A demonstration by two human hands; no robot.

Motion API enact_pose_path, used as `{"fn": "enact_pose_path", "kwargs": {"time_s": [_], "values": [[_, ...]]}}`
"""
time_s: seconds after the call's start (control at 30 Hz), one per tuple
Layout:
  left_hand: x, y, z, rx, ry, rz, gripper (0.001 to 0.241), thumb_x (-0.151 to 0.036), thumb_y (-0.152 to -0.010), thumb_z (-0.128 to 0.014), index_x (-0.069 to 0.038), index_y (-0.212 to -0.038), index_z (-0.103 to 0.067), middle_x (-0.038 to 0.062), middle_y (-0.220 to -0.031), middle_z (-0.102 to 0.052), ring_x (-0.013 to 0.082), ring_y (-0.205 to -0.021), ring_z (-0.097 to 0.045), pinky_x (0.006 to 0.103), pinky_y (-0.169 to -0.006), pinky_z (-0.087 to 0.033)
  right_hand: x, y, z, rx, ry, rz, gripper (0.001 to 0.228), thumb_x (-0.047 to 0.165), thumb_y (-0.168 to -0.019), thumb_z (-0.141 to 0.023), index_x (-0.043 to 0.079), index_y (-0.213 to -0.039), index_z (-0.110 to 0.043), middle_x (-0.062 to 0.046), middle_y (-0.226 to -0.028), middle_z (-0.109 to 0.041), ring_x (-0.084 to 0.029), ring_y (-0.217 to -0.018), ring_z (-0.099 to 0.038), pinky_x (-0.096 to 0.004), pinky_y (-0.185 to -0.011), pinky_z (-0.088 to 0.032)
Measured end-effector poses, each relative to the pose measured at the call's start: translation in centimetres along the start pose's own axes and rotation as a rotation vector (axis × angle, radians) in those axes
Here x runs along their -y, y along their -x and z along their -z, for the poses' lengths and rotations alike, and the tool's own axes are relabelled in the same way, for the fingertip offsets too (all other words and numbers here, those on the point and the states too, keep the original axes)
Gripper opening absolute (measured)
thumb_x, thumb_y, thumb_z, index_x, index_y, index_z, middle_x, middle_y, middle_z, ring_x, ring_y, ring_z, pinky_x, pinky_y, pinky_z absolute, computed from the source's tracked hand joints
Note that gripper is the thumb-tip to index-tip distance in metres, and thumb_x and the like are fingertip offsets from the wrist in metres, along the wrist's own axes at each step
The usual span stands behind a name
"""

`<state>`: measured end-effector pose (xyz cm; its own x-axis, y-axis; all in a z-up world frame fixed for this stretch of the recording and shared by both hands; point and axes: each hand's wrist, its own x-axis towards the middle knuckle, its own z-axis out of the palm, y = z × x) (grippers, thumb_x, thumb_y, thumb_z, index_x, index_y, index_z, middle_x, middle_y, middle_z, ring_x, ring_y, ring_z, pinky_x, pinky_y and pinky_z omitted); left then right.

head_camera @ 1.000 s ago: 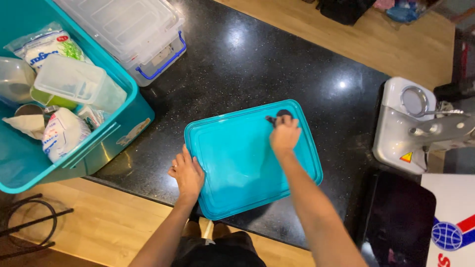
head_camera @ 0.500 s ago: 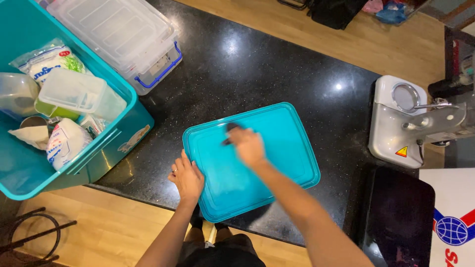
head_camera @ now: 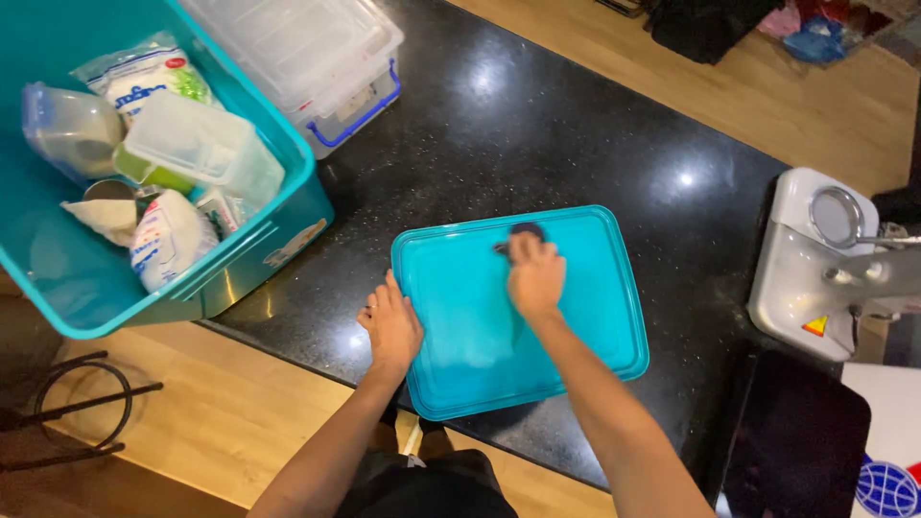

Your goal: Cleaning a plastic container lid with a cloth and organizing bags of ingredients in a bin.

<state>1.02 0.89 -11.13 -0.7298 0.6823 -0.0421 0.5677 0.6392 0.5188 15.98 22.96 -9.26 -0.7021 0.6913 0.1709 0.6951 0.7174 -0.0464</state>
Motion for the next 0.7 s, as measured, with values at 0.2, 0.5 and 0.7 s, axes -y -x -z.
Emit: {"fn": "enact_pose_path", "kwargs": {"time_s": [0.2, 0.5, 0.7], "values": [[0.3, 0.0, -0.1, 0.001, -0.005, 0.001, 0.064, -0.016, -0.097, -0.054, 0.003, -0.153, -0.033, 0.016, -0.122, -0.053, 0.0334, -0.114, -0.049, 0.0545, -0.097, -0.032, 11.2, -1.3, -0.9, -0.017, -0.192, 0.232, 0.052, 0.012, -0.082, -0.064, 0.017, -0.133, -0.064, -0.003, -0.131, -0.061, -0.03, -0.109, -0.055, -0.047, -0.084, -0.044], [0.2, 0.3, 0.0, -0.065, 0.033, 0.023, 0.061, -0.019, -0.098, -0.054, -0.001, -0.153, -0.036, 0.014, -0.119, -0.055, 0.0315, -0.112, -0.051, 0.0533, -0.096, -0.033, 12.9, -2.1, -0.8, 0.12, -0.066, 0.432, 0.057, 0.014, -0.086, -0.058, 0.011, -0.143, -0.055, -0.008, -0.134, -0.056, -0.029, -0.112, -0.052, -0.046, -0.083, -0.044], [-0.1, 0.0, -0.1, -0.053, 0.035, -0.012, 0.059, -0.019, -0.097, -0.055, -0.002, -0.152, -0.039, 0.013, -0.116, -0.056, 0.0308, -0.111, -0.052, 0.0537, -0.096, -0.033, 8.4, -1.1, -2.2, 0.206, 0.283, 0.308, 0.045, 0.018, -0.097, -0.055, 0.009, -0.141, -0.052, -0.008, -0.122, -0.055, -0.028, -0.11, -0.052, -0.046, -0.084, -0.046]]}}
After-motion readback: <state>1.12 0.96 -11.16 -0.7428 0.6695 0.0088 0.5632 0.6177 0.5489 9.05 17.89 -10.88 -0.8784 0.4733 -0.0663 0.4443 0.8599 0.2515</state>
